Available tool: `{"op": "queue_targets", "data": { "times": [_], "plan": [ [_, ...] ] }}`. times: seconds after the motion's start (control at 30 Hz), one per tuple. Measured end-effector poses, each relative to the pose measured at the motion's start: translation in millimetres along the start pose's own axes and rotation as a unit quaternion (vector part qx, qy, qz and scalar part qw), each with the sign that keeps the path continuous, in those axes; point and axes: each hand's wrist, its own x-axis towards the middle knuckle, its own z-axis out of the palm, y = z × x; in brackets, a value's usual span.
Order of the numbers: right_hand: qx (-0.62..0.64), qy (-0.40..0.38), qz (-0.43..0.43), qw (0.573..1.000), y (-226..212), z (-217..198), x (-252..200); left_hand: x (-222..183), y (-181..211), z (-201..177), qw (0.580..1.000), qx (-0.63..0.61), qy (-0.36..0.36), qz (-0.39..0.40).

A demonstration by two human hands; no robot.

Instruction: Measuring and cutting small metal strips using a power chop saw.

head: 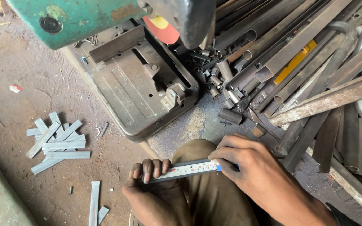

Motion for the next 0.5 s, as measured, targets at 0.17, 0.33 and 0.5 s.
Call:
{"op": "queue_targets", "data": {
  "times": [0.17,0.33,0.5],
  "plan": [
    [0.013,-0.014,0.032,0.999,1,2,-2,-5,1,9,0.999,0.028,0.041,0.0],
    [-0.017,0.027,-0.075,0.997,9,11,-5,-1,2,6,0.999,0.012,0.036,-0.012],
    [-0.02,0.048,-0.016,0.999,10,9,-3,-1,2,9,0.997,0.016,0.069,-0.026]
  ]
}}
